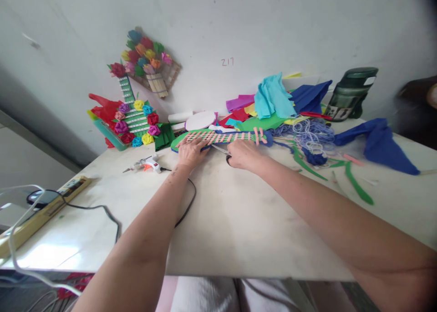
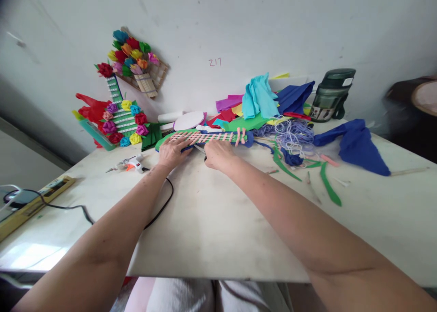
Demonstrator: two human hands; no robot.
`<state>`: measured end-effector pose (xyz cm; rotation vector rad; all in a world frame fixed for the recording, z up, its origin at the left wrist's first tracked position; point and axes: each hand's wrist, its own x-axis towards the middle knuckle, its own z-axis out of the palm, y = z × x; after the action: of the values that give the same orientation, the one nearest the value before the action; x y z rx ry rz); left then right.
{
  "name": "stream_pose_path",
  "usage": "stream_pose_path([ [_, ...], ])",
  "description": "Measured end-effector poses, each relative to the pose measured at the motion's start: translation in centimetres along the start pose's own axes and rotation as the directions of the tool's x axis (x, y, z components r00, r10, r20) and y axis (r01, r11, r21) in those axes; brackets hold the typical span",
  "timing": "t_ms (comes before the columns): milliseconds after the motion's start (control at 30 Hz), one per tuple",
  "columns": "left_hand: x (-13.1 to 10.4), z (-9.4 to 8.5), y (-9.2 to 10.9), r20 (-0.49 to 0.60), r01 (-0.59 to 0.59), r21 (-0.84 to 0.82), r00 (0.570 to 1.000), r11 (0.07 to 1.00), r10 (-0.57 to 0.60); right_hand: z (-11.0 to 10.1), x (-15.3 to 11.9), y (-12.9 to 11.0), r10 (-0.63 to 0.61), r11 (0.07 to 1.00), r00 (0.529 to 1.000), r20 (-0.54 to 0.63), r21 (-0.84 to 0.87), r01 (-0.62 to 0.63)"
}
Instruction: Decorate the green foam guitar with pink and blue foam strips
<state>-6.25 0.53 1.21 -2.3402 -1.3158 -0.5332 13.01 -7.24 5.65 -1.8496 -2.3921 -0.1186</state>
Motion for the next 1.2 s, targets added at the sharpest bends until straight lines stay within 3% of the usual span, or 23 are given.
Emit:
stream_pose_path([
  [233,0.3,0.6,0.2,-0.045,-0.06,0.0,0.997,0.998,0.06,0.6,0.3,0.2,-0.026,1.0,1.0,-0.01,0.015,0.026],
  [433,0.5,0.7,0.3,-0.037,-0.038,-0.003,0.999,0.999,0.037,0.5,0.2,0.2,-0.005,1.0,1.0,-0.025,0.025,0.006],
  [800,0.6,0.8,0.2,-0.08,0.067,-0.032,0.994,0.997,-0.069,-2.9,-0.3,0.9,0.077,0.996,0.996,0.054,0.04,-0.079],
  [1033,0.8,0.4,-0.1,-0.09,0.146,-0.049,0.984,0.988,-0.15,-2.0,-0.3,0.4,0.019,1.0,0.999,0.031,0.014,-0.019],
  [1200,0.9,0.4,-0.2,-0.082,0.139,-0.048,0.986,0.989,-0.143,-1.4,-0.2,0.0,0.017,1.0,1.0,0.007,0.025,-0.017],
])
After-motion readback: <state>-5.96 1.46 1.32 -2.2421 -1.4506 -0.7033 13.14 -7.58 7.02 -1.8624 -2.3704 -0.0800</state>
